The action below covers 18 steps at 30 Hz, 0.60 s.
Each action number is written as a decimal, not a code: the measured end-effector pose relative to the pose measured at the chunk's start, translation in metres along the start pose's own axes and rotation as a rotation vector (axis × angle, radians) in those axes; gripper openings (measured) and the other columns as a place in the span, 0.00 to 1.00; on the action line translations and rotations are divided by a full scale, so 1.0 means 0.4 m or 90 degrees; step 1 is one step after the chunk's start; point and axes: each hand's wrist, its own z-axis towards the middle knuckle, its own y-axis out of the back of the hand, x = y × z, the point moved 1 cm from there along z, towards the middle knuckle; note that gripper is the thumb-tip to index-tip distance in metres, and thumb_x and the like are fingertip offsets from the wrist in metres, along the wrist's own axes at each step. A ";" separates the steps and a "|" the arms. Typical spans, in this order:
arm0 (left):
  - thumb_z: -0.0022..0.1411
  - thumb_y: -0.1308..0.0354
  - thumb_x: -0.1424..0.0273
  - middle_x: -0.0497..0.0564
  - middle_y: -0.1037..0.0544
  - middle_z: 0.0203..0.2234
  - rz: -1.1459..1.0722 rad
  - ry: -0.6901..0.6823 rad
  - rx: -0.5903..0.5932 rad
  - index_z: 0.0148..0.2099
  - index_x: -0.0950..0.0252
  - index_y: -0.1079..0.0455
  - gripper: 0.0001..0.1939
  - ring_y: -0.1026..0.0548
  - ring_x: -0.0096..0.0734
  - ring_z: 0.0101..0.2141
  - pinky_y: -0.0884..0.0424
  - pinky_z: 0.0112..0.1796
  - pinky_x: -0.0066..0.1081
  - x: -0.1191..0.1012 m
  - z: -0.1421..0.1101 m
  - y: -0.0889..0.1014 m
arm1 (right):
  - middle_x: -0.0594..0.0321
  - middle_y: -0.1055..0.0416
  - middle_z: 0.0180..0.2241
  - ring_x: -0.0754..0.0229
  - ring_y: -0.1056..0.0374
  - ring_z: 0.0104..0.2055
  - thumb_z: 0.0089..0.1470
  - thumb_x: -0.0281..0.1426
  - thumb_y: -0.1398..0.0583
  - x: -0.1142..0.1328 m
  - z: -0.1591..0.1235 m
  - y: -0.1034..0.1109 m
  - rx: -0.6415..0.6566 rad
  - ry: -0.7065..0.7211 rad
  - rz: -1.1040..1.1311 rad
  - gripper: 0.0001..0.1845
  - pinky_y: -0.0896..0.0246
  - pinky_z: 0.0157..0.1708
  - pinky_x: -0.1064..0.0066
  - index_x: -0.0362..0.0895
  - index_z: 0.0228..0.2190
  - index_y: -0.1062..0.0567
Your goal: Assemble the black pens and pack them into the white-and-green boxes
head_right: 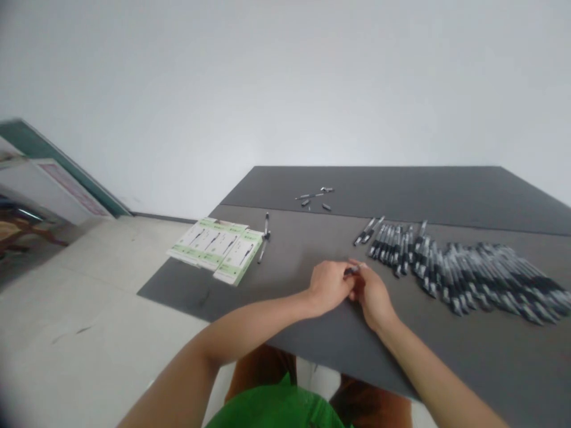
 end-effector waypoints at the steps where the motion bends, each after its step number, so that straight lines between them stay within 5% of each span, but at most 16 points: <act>1: 0.62 0.44 0.66 0.53 0.20 0.28 -0.078 0.006 -0.002 0.43 0.62 0.22 0.12 0.24 0.36 0.31 0.31 0.35 0.32 0.010 0.002 -0.002 | 0.63 0.32 0.23 0.64 0.41 0.19 0.44 0.45 0.36 0.007 -0.009 -0.008 0.029 -0.015 0.017 0.18 0.48 0.14 0.72 0.43 0.31 0.27; 8: 0.59 0.40 0.58 0.45 0.28 0.21 -0.486 0.078 -0.004 0.39 0.67 0.22 0.17 0.40 0.19 0.19 0.43 0.22 0.24 0.047 0.012 0.002 | 0.68 0.39 0.21 0.71 0.48 0.16 0.41 0.39 0.33 0.034 -0.030 -0.017 0.051 -0.022 0.067 0.15 0.52 0.15 0.75 0.43 0.22 0.31; 11: 0.56 0.37 0.56 0.42 0.34 0.16 -0.485 0.072 0.018 0.38 0.67 0.21 0.18 0.42 0.19 0.18 0.45 0.22 0.24 0.043 0.005 0.008 | 0.70 0.42 0.20 0.73 0.52 0.16 0.40 0.41 0.31 0.037 -0.031 -0.012 0.047 0.031 0.052 0.18 0.59 0.14 0.77 0.43 0.22 0.32; 18: 0.58 0.37 0.57 0.48 0.21 0.27 -0.344 -0.022 -0.006 0.37 0.65 0.20 0.16 0.32 0.24 0.26 0.38 0.30 0.25 0.057 -0.017 0.043 | 0.68 0.39 0.14 0.69 0.48 0.17 0.48 0.51 0.36 0.017 -0.045 -0.014 0.060 0.132 -0.087 0.23 0.58 0.17 0.77 0.43 0.26 0.30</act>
